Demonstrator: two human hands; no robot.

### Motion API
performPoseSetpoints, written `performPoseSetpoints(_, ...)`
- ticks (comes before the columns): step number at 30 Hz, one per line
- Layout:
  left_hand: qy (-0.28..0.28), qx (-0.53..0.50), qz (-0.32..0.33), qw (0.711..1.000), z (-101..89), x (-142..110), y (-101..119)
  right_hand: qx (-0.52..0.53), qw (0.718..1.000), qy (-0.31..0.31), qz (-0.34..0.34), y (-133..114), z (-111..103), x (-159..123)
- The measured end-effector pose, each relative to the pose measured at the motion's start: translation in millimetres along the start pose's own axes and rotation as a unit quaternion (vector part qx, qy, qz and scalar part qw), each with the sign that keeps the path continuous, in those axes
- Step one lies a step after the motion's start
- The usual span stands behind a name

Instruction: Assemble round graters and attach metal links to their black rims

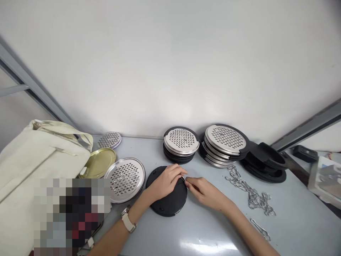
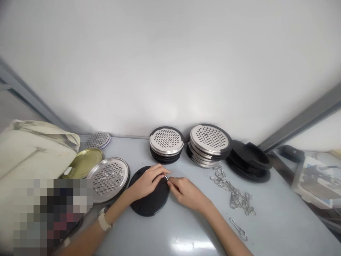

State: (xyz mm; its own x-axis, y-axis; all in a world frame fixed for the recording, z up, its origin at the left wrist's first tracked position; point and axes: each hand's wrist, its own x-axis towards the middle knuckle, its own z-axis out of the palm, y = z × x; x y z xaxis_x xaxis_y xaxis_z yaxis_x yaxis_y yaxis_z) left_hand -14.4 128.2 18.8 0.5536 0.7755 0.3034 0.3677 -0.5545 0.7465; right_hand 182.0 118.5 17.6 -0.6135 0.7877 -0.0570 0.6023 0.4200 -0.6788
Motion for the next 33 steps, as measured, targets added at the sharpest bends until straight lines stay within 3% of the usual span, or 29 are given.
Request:
performPoseSetpoints(6, 0.022, 0.008, -0.025, 0.999, 2.8, -1.4, -0.8, -0.019, 1.000, -0.005, 0.012, 1.2, 0.3, -0.1)
performPoseSetpoints(17, -0.024, 0.066, 0.009, 0.997, -1.2, -3.1, 8.6, -0.002, 1.000, -0.005, 0.026, 2.2, 3.9, 1.3)
performPoseSetpoints(33, -0.024, 0.052, 0.010, 0.998, 2.1, -0.9, 0.9, 0.018, 0.999, -0.005, 0.028, 6.9, 6.2, 1.8)
